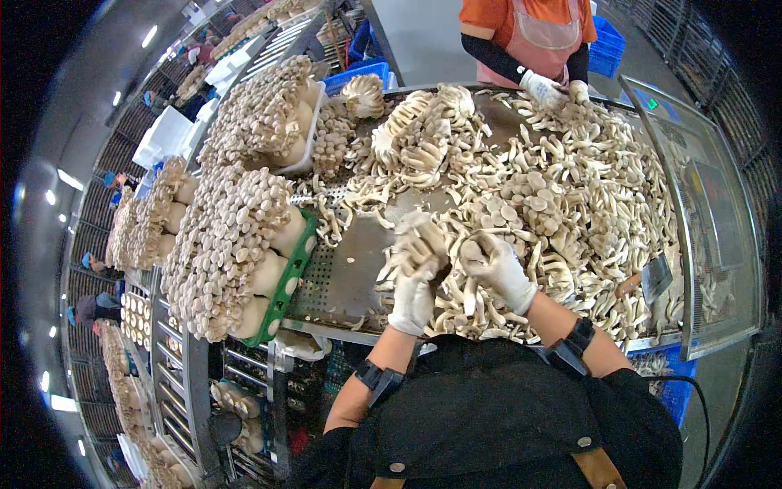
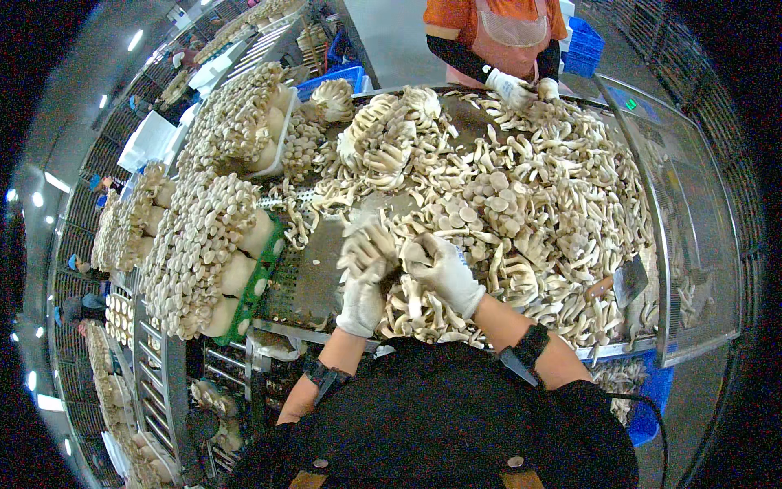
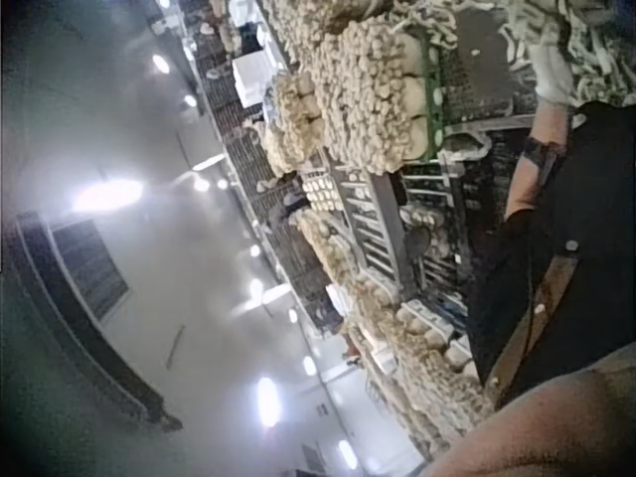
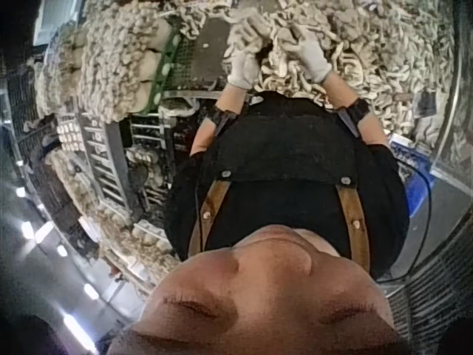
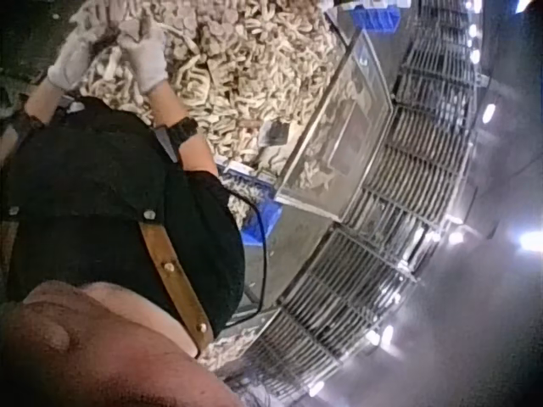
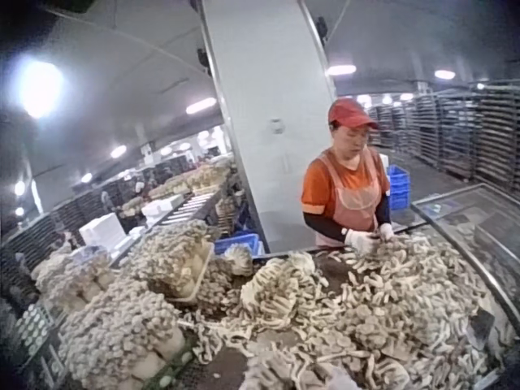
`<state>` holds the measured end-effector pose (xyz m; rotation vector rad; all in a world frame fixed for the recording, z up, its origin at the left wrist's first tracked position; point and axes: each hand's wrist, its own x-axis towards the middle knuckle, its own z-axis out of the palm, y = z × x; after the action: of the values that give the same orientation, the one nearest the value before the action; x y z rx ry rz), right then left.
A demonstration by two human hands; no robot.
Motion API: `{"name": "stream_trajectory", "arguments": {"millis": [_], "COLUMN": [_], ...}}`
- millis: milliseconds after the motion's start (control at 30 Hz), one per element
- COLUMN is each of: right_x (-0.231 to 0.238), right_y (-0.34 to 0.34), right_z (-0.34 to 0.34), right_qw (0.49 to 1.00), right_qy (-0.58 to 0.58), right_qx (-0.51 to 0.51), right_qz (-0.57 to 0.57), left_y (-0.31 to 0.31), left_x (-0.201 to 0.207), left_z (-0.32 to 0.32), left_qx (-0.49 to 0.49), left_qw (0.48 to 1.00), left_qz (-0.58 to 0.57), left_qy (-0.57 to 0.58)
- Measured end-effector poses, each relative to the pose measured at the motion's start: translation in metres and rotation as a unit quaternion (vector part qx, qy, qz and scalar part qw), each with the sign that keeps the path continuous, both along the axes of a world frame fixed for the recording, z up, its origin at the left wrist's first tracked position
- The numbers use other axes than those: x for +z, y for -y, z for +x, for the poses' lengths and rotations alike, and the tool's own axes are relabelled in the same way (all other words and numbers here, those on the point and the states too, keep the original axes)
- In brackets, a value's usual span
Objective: Break apart large mushroom clusters and sort individual mushrooms into trays on a moving conveyor belt system.
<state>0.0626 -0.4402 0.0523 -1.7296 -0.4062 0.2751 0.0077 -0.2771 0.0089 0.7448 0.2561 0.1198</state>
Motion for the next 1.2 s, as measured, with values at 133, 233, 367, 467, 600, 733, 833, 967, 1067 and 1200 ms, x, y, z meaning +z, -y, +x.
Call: {"name": "stream_trajectory", "arguments": {"millis": [133, 233, 367, 467, 600, 733, 833, 967, 1067, 1200], "right_x": [-0.040, -0.007, 0.005, -0.004, -0.019, -0.062, -0.007, 0.002, 0.005, -0.056], "right_y": [0.007, -0.011, -0.002, -0.012, -0.009, -0.006, -0.001, -0.004, 0.000, 0.041], "right_z": [0.009, 0.003, 0.001, 0.008, 0.015, 0.022, 0.009, 0.007, 0.013, 0.057], "right_qw": [0.922, 0.971, 0.999, 0.988, 0.995, 0.995, 0.947, 0.937, 0.944, 0.999], "right_qy": [0.345, 0.207, -0.026, -0.077, 0.091, -0.027, -0.246, -0.216, -0.201, 0.001], "right_qx": [-0.109, -0.059, 0.022, -0.032, -0.011, -0.070, -0.024, 0.005, -0.039, 0.046], "right_qz": [-0.139, -0.102, -0.029, 0.133, -0.043, 0.063, 0.204, 0.274, 0.258, 0.029], "left_y": [-0.002, 0.015, 0.011, -0.031, 0.014, 0.008, -0.009, 0.001, -0.003, -0.018], "left_x": [0.005, 0.018, 0.008, -0.049, 0.039, 0.037, 0.002, 0.035, 0.038, 0.031], "left_z": [-0.006, -0.010, -0.003, -0.005, 0.000, 0.001, -0.001, -0.006, 0.000, -0.005], "left_qx": [-0.072, -0.098, -0.036, -0.065, -0.062, -0.104, -0.072, -0.181, -0.147, -0.181], "left_qw": [0.989, 0.967, 0.999, 0.995, 0.997, 0.993, 0.997, 0.981, 0.984, 0.954], "left_qz": [0.127, 0.234, -0.005, -0.081, 0.033, 0.045, -0.028, 0.066, -0.028, -0.218], "left_qy": [0.009, -0.032, 0.030, -0.010, 0.023, 0.022, 0.016, 0.031, 0.095, 0.097]}}
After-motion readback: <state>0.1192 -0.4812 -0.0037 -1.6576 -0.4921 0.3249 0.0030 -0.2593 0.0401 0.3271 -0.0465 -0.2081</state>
